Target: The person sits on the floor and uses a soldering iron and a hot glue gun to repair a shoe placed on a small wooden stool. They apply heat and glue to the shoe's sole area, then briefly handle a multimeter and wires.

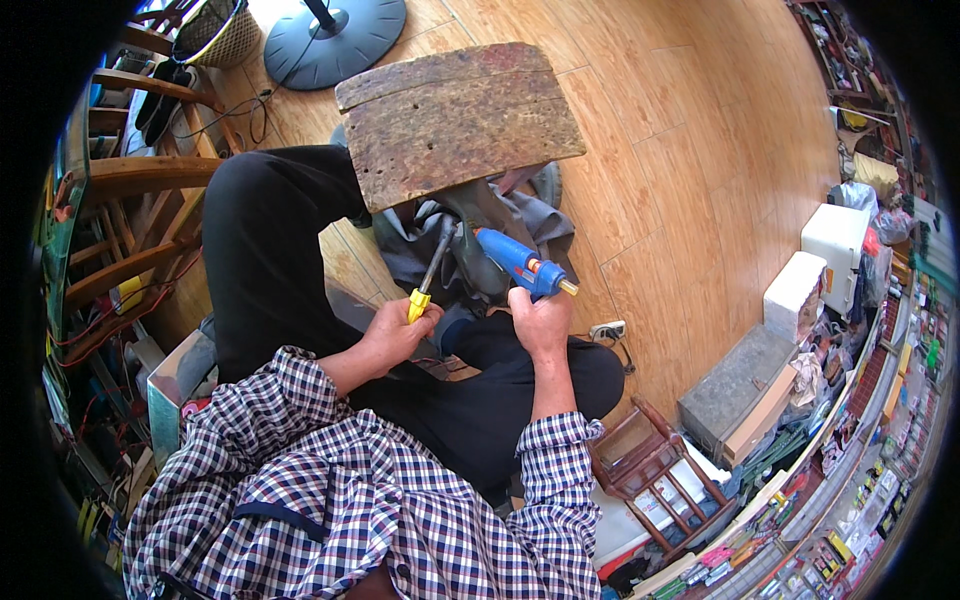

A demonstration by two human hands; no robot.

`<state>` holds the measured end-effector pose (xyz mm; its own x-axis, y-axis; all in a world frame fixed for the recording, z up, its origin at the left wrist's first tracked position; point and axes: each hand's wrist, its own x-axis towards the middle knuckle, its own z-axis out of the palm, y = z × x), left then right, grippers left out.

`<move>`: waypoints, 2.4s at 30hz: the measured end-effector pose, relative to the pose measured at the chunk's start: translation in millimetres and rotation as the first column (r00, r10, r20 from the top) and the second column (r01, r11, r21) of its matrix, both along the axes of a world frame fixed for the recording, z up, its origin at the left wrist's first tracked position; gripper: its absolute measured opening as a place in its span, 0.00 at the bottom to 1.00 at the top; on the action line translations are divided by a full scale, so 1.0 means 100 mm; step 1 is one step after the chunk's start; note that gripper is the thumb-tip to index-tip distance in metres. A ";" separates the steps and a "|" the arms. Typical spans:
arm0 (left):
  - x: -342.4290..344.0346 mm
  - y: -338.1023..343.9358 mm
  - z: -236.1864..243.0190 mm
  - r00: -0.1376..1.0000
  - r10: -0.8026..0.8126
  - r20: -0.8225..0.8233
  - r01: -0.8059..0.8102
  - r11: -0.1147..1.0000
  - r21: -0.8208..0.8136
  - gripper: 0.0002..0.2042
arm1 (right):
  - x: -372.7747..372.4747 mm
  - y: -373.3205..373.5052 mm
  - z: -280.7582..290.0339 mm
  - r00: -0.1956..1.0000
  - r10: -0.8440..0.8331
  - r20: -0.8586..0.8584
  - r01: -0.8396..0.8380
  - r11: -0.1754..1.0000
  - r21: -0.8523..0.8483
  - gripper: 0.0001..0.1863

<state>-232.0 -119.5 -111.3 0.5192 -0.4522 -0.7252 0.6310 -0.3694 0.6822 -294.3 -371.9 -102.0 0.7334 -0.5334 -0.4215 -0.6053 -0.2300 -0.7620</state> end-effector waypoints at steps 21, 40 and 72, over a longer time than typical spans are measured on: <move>0.06 0.00 0.07 0.997 -0.052 -0.054 0.054 0.998 0.030 0.09 | -0.01 0.01 0.11 0.999 -0.049 0.016 0.049 0.998 0.043 0.06; 0.07 0.00 0.07 0.998 -0.050 -0.049 0.050 0.999 0.014 0.08 | -0.03 -0.03 0.04 0.999 -0.052 -0.014 0.052 0.999 0.009 0.10; 0.02 0.00 0.00 1.000 -0.025 -0.012 0.025 1.000 0.012 0.09 | 0.04 0.06 0.15 0.998 -0.036 0.059 0.039 0.998 -0.051 0.08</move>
<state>-229.7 -119.1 -111.6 0.4996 -0.4560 -0.7365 0.6295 -0.3930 0.6703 -290.2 -365.9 -87.4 0.7347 -0.5814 -0.3497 -0.5695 -0.2483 -0.7836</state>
